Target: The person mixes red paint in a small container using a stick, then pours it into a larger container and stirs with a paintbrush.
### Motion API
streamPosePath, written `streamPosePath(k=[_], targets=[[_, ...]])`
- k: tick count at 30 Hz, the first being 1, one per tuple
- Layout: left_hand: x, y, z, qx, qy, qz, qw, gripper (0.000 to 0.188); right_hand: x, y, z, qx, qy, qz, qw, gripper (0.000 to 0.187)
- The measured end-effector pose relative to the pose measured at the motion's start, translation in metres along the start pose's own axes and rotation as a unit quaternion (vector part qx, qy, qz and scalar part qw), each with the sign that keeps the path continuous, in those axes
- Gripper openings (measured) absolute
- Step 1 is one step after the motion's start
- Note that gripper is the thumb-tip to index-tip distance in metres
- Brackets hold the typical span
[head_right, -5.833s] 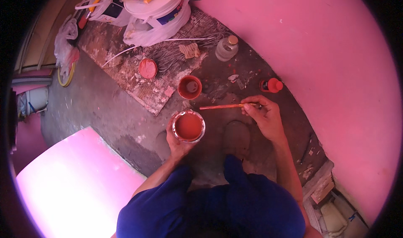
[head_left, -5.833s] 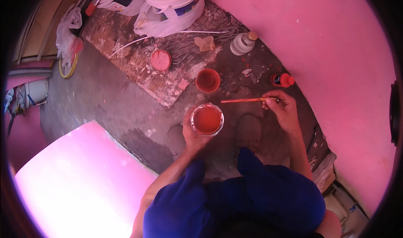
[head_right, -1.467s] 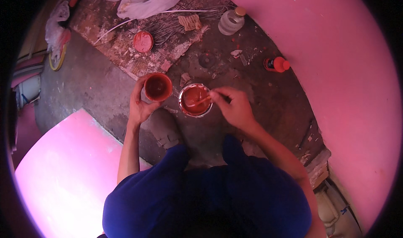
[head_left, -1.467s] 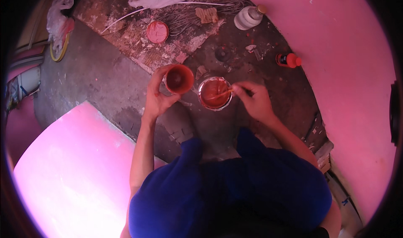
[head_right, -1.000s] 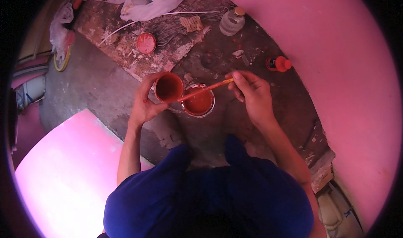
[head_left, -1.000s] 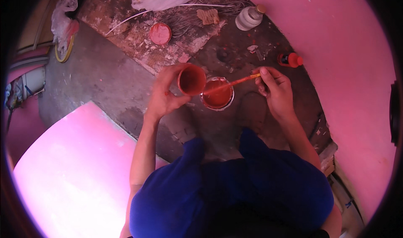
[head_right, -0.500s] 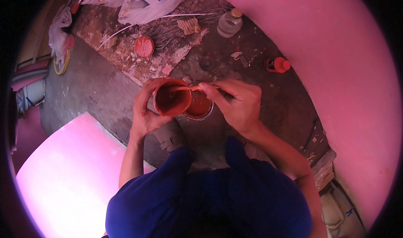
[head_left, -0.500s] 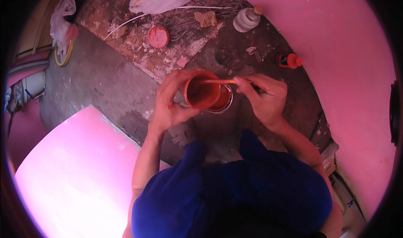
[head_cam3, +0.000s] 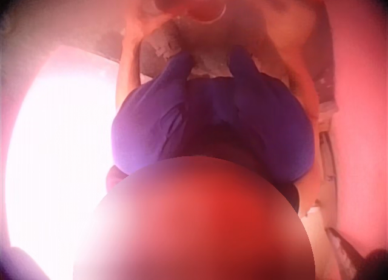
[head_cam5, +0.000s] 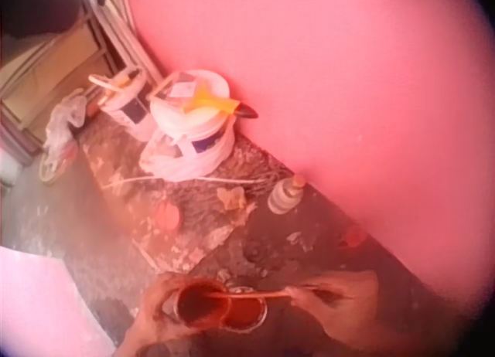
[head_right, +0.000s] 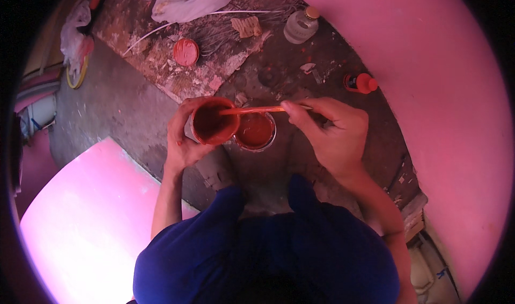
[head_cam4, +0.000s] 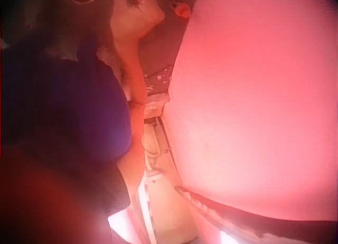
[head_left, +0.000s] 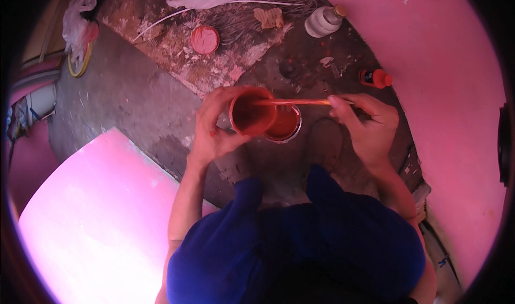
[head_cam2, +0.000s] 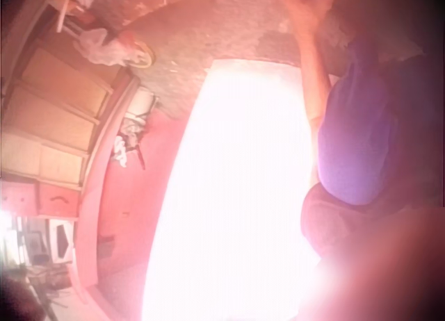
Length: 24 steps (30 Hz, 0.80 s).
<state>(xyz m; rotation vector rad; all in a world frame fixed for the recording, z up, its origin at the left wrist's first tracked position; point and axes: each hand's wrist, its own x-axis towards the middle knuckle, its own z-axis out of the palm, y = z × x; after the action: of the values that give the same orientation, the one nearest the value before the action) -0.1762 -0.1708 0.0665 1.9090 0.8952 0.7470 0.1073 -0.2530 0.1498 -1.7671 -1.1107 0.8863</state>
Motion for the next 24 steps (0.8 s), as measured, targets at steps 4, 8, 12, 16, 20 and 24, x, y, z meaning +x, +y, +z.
streamPosePath(k=[4, 8, 12, 16, 20, 24], targets=[[-0.016, -0.017, -0.004, -0.044, 0.016, -0.063, 0.997, 0.075, 0.002, -0.004, -0.019, 0.032, -0.015, 0.02, 0.999, 0.011], [-0.034, -0.048, 0.0, -0.108, 0.071, -0.138, 0.982, 0.081, 0.004, -0.006, -0.025, 0.021, -0.045, 0.015, 0.999, 0.012], [-0.035, -0.062, 0.01, -0.159, 0.092, -0.163, 0.969, 0.081, -0.002, 0.009, -0.017, -0.081, -0.119, -0.012, 0.989, 0.011], [-0.033, -0.071, 0.02, -0.163, 0.094, -0.168, 0.968, 0.085, -0.011, 0.029, 0.011, -0.157, -0.195, -0.088, 0.964, 0.019], [-0.029, -0.071, 0.024, -0.172, 0.104, -0.179, 0.963, 0.086, -0.011, 0.06, 0.033, -0.312, -0.219, -0.364, 0.85, 0.033], [-0.027, -0.078, 0.026, -0.169, 0.11, -0.15, 0.968, 0.085, -0.017, 0.036, 0.034, -0.514, -0.237, -0.387, 0.728, 0.034]])
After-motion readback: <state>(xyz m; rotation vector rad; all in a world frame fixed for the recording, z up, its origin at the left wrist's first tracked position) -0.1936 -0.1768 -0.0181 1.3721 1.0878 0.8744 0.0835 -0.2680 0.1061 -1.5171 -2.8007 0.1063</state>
